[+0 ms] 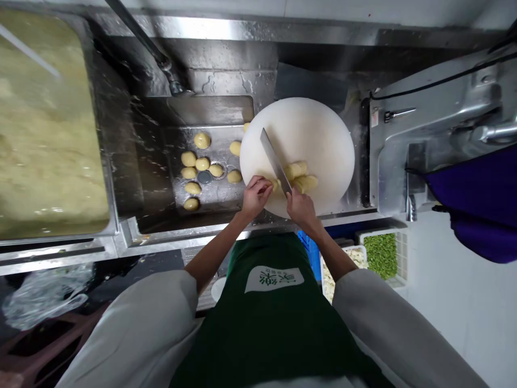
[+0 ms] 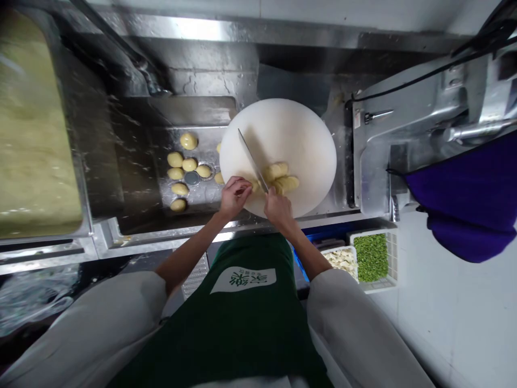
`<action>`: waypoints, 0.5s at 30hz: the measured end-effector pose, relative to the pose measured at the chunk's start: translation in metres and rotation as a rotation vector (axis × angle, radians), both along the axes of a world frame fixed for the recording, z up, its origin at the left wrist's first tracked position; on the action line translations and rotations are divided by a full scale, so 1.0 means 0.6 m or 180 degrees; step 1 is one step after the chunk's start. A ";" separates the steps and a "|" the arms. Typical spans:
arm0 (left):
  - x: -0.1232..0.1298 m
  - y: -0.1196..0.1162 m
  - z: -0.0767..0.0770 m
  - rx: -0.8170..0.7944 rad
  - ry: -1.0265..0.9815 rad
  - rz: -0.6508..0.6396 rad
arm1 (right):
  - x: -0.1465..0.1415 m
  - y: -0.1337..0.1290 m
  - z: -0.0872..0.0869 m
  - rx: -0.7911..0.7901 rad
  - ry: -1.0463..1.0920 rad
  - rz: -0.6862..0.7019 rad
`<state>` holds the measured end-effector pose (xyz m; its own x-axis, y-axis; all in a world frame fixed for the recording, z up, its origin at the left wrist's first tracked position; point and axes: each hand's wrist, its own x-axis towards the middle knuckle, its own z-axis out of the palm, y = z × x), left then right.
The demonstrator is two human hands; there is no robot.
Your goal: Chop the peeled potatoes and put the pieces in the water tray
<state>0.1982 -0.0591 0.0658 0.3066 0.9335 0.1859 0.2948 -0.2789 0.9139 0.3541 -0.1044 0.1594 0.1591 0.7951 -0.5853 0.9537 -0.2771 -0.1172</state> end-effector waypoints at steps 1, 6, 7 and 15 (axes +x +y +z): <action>-0.003 0.002 0.000 0.0124 0.0071 -0.0053 | 0.002 -0.002 0.001 -0.0019 0.0001 0.0033; -0.011 0.017 0.000 0.0702 0.0437 -0.0437 | 0.012 -0.017 0.021 -0.0093 -0.0135 0.0276; -0.011 0.020 0.002 0.0784 0.0465 -0.0518 | 0.011 -0.020 0.024 -0.0105 -0.0166 0.0321; -0.008 0.032 0.020 0.1359 0.0751 -0.0694 | -0.004 -0.025 0.024 -0.0198 -0.0089 0.0376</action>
<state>0.1931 -0.0402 0.0775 0.5643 0.6998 0.4380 0.3724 -0.6893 0.6215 0.3519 -0.1193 0.1740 0.0833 0.7715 -0.6307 0.9828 -0.1685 -0.0763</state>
